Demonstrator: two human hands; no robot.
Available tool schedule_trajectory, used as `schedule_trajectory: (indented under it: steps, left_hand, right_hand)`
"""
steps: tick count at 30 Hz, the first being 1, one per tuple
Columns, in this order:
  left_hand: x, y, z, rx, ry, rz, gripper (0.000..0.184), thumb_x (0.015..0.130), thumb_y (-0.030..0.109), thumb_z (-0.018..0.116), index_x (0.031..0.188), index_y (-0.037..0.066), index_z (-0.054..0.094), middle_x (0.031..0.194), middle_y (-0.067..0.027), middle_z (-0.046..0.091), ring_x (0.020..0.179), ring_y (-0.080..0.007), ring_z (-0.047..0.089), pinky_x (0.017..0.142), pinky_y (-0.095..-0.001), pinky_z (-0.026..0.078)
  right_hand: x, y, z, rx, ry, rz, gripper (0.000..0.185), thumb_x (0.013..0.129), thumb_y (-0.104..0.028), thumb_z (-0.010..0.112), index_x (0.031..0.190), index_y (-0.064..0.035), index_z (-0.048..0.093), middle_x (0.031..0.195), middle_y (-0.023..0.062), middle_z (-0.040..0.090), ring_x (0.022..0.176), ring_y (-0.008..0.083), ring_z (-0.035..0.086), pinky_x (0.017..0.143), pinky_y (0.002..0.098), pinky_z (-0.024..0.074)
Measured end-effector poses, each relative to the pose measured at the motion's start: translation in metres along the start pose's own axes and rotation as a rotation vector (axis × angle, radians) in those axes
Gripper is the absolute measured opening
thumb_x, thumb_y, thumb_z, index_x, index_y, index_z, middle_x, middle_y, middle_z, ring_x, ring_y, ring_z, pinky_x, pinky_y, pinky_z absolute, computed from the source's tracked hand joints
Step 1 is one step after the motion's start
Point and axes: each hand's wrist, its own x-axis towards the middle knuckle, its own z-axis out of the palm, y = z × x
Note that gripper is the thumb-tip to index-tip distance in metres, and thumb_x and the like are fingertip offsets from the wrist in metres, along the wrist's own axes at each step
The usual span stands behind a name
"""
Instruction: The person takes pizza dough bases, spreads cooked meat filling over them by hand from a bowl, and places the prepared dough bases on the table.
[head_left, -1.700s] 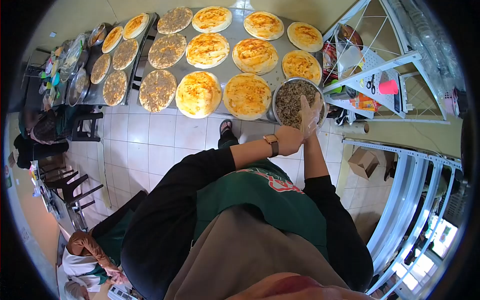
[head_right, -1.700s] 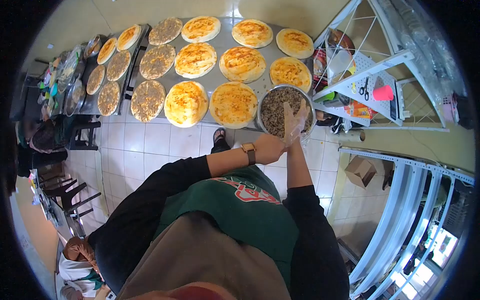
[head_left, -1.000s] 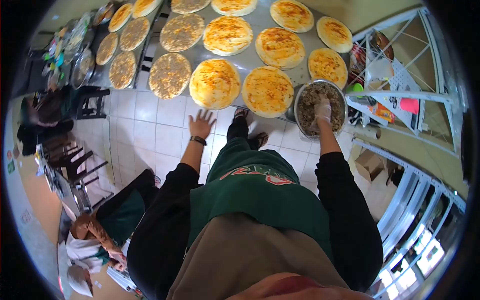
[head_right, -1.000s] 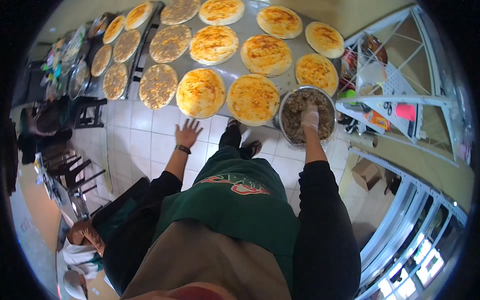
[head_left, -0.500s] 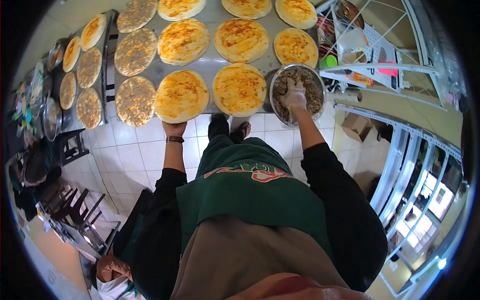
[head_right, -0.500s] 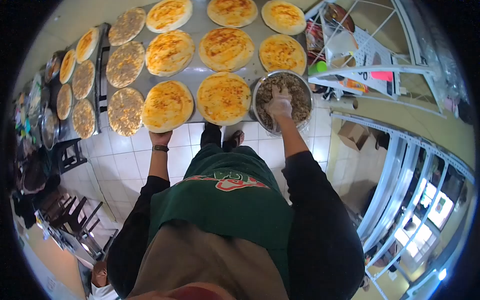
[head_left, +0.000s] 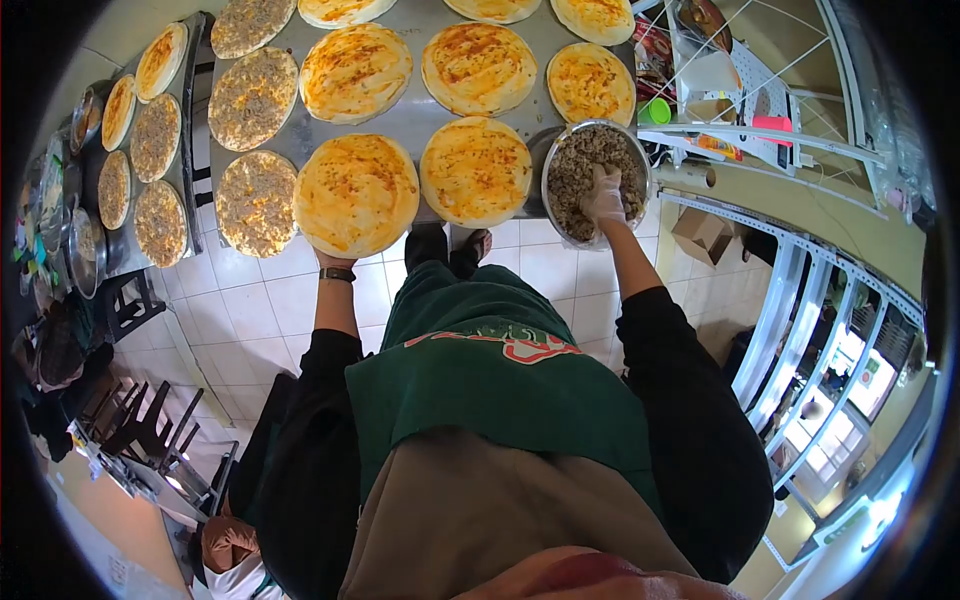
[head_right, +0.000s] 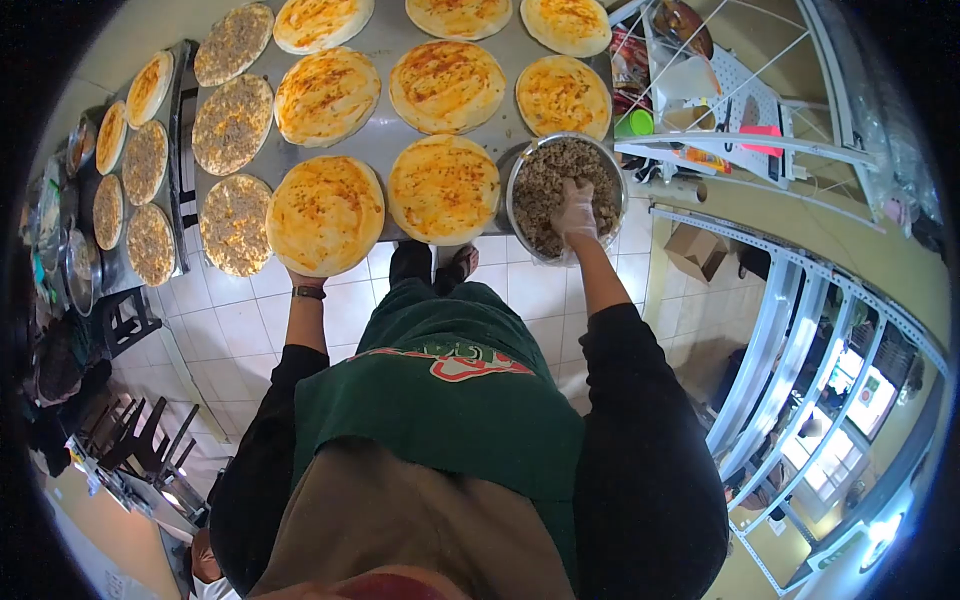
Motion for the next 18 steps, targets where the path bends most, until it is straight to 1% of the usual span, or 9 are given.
schedule_trajectory:
  steps: [2, 3, 5, 6, 8, 9, 12, 16, 18]
  left_hand:
    - [-0.002, 0.002, 0.003, -0.004, -0.014, -0.019, 0.061, 0.095, 0.054, 0.035, 0.143, 0.017, 0.034, 0.143, -0.0114, 0.041, 0.130, -0.0307, 0.040, 0.105, -0.0556, 0.036]
    - [-0.001, 0.001, 0.008, -0.005, -0.024, -0.024, 0.061, 0.095, 0.054, 0.035, 0.143, 0.016, 0.033, 0.143, -0.0115, 0.041, 0.130, -0.0307, 0.040, 0.105, -0.0556, 0.036]
    - [-0.001, -0.001, 0.018, -0.004, -0.040, -0.032, 0.061, 0.095, 0.054, 0.035, 0.143, 0.016, 0.033, 0.142, -0.0116, 0.041, 0.130, -0.0307, 0.040, 0.105, -0.0554, 0.036]
    - [0.001, 0.002, 0.022, -0.005, -0.048, -0.036, 0.061, 0.095, 0.054, 0.035, 0.143, 0.016, 0.033, 0.142, -0.0116, 0.041, 0.130, -0.0307, 0.040, 0.105, -0.0553, 0.036]
    - [-0.001, 0.000, 0.030, -0.009, -0.068, -0.046, 0.061, 0.095, 0.054, 0.035, 0.143, 0.016, 0.033, 0.142, -0.0117, 0.041, 0.130, -0.0306, 0.041, 0.104, -0.0552, 0.036]
    - [-0.006, -0.004, 0.035, -0.011, -0.080, -0.052, 0.061, 0.095, 0.054, 0.035, 0.143, 0.016, 0.033, 0.142, -0.0117, 0.041, 0.130, -0.0306, 0.041, 0.104, -0.0551, 0.036]
    - [-0.003, -0.011, 0.051, -0.013, -0.110, -0.076, 0.061, 0.095, 0.054, 0.035, 0.143, 0.016, 0.033, 0.142, -0.0118, 0.041, 0.130, -0.0306, 0.041, 0.104, -0.0549, 0.037]
    - [0.015, -0.034, 0.079, -0.016, -0.153, -0.107, 0.061, 0.095, 0.054, 0.035, 0.143, 0.016, 0.033, 0.142, -0.0120, 0.041, 0.129, -0.0305, 0.041, 0.104, -0.0546, 0.037]
    - [0.015, -0.040, 0.086, -0.014, -0.163, -0.123, 0.061, 0.095, 0.054, 0.035, 0.143, 0.016, 0.033, 0.142, -0.0121, 0.041, 0.129, -0.0305, 0.041, 0.104, -0.0544, 0.037]
  right_hand:
    - [0.003, 0.005, 0.000, 0.172, -0.046, 0.002, 0.065, 0.069, -0.005, 0.062, 0.132, -0.0087, 0.045, 0.135, 0.0290, 0.034, 0.120, 0.0453, 0.042, 0.104, 0.0402, 0.0380]
    - [0.008, 0.010, 0.001, 0.175, -0.042, 0.001, 0.065, 0.069, -0.005, 0.062, 0.132, -0.0087, 0.045, 0.135, 0.0290, 0.034, 0.120, 0.0453, 0.042, 0.104, 0.0402, 0.0380]
    - [0.013, 0.018, 0.005, 0.241, 0.026, 0.012, 0.053, 0.072, -0.004, 0.059, 0.125, -0.0063, 0.053, 0.127, 0.0257, 0.047, 0.119, 0.0402, 0.046, 0.101, 0.0379, 0.0400]
    - [0.013, 0.016, 0.002, 0.245, 0.029, 0.010, 0.053, 0.072, -0.004, 0.059, 0.125, -0.0063, 0.053, 0.127, 0.0257, 0.047, 0.119, 0.0402, 0.046, 0.101, 0.0379, 0.0400]
    - [0.010, 0.008, -0.018, 0.240, -0.056, 0.117, 0.048, 0.074, -0.005, 0.059, 0.122, -0.0060, 0.057, 0.122, 0.0216, 0.055, 0.120, 0.0345, 0.049, 0.101, 0.0364, 0.0399]
    - [0.008, 0.000, -0.031, 0.243, -0.050, 0.117, 0.048, 0.074, -0.005, 0.059, 0.122, -0.0060, 0.057, 0.122, 0.0216, 0.055, 0.120, 0.0345, 0.049, 0.101, 0.0364, 0.0399]
    - [-0.004, -0.049, -0.061, 0.218, -0.038, 0.121, 0.058, 0.075, -0.017, 0.066, 0.130, -0.0107, 0.051, 0.145, 0.0317, 0.024, 0.129, 0.0436, 0.036, 0.107, 0.0377, 0.0349]
    - [0.004, -0.060, -0.028, 0.038, -0.065, 0.050, 0.067, 0.069, -0.017, 0.071, 0.132, -0.0108, 0.049, 0.146, 0.0322, 0.015, 0.132, 0.0457, 0.028, 0.109, 0.0382, 0.0322]
    - [0.014, -0.033, 0.006, 0.111, 0.138, -0.087, 0.071, 0.063, -0.016, 0.074, 0.130, -0.0077, 0.049, 0.143, 0.0322, 0.019, 0.130, 0.0440, 0.031, 0.109, 0.0376, 0.0325]
